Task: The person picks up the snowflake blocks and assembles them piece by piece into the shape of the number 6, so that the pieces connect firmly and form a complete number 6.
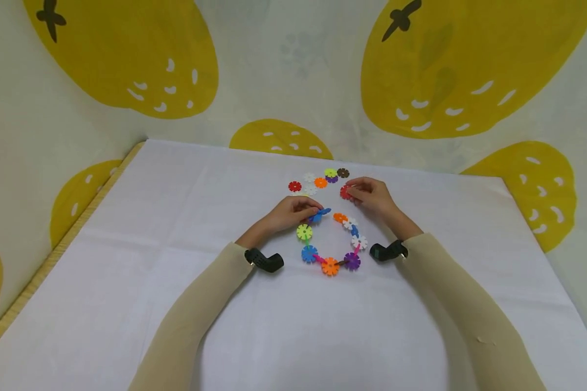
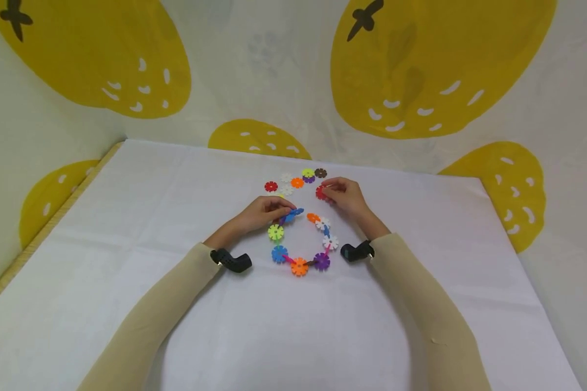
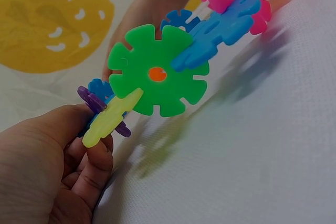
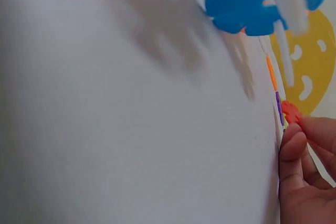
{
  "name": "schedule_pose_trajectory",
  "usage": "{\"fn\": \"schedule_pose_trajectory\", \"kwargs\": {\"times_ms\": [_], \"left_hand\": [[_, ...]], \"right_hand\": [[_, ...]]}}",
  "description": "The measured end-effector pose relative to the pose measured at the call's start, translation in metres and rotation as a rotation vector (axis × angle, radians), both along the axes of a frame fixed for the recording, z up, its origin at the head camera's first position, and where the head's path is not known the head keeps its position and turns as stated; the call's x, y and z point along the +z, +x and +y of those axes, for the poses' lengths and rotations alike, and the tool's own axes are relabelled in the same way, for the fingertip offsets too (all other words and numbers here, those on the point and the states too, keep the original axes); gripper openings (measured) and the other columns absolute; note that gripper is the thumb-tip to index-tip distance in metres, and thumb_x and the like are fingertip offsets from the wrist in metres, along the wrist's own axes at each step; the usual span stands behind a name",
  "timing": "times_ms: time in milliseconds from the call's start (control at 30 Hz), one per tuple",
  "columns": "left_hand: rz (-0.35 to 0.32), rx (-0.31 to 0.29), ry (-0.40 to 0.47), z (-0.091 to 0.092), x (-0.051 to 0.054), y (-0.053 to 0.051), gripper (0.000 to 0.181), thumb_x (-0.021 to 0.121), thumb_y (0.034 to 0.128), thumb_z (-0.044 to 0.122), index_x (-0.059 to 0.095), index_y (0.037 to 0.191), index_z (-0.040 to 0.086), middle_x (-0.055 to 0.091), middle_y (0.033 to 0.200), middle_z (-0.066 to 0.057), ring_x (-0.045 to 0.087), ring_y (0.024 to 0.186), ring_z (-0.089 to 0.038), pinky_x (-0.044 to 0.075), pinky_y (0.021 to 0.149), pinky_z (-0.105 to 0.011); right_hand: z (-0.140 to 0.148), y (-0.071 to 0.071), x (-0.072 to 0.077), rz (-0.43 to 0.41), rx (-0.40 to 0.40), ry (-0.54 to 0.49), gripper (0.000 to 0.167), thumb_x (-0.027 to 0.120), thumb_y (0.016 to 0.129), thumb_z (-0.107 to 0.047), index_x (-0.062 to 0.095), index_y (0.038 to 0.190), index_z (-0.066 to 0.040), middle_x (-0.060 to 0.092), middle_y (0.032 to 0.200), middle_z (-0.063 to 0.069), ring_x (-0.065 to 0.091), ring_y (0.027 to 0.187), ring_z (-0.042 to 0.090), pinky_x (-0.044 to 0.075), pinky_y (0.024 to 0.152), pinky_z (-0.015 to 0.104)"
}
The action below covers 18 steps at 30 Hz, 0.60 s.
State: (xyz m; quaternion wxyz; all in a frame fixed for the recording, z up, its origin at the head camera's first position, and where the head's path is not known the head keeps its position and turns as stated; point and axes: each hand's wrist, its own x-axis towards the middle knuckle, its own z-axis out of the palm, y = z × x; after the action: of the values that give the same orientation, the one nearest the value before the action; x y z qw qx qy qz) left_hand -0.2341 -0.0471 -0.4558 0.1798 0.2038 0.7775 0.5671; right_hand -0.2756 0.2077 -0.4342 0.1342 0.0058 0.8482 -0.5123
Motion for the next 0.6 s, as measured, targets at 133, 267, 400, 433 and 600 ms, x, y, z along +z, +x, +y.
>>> {"fn": "schedule_pose_trajectory", "kwargs": {"times_ms": [133,267,400,433,600], "left_hand": [[0.004,0.001,-0.004,0.001,-0.001,0.000,0.026,0.056,0.1004,0.016,0.066,0.120,0.002,0.069,0.101,-0.010,0.058,0.073,-0.015,0.050,0.067,-0.019],[0.013,0.001,-0.006,0.001,-0.003,0.001,0.027,0.056,0.1005,0.018,0.066,0.120,0.003,0.069,0.103,-0.008,0.058,0.075,-0.014,0.050,0.068,-0.020],[0.022,0.011,0.000,0.001,-0.002,0.001,0.026,0.056,0.1004,0.017,0.066,0.120,0.003,0.069,0.104,-0.009,0.058,0.075,-0.014,0.050,0.069,-0.021],[0.023,0.012,0.000,0.001,-0.001,0.001,0.026,0.056,0.1005,0.017,0.066,0.119,0.003,0.069,0.105,-0.009,0.058,0.075,-0.013,0.051,0.069,-0.021],[0.037,-0.006,0.010,0.001,0.000,0.000,0.025,0.054,0.1011,0.013,0.065,0.120,0.000,0.068,0.103,-0.012,0.058,0.074,-0.013,0.049,0.066,-0.020]], "right_hand": [[0.001,0.006,0.002,-0.025,0.055,-0.050,0.038,0.062,0.097,-0.023,0.058,0.128,-0.001,0.065,0.099,0.008,0.062,0.074,0.012,0.053,0.071,0.018],[0.000,0.012,0.002,-0.054,0.079,-0.124,0.038,0.063,0.097,-0.020,0.056,0.125,0.004,0.067,0.093,0.005,0.063,0.071,0.010,0.054,0.071,0.019],[-0.002,0.018,0.004,-0.057,0.099,-0.155,0.038,0.061,0.098,-0.019,0.055,0.128,0.004,0.068,0.094,0.007,0.064,0.071,0.011,0.055,0.072,0.020],[-0.003,0.019,0.004,-0.065,0.097,-0.158,0.038,0.060,0.098,-0.019,0.055,0.129,0.003,0.067,0.095,0.007,0.064,0.071,0.011,0.055,0.072,0.020],[-0.006,0.026,0.006,-0.110,0.078,-0.178,0.039,0.060,0.099,-0.021,0.058,0.132,-0.001,0.068,0.096,0.003,0.063,0.073,0.011,0.054,0.072,0.018]]}}
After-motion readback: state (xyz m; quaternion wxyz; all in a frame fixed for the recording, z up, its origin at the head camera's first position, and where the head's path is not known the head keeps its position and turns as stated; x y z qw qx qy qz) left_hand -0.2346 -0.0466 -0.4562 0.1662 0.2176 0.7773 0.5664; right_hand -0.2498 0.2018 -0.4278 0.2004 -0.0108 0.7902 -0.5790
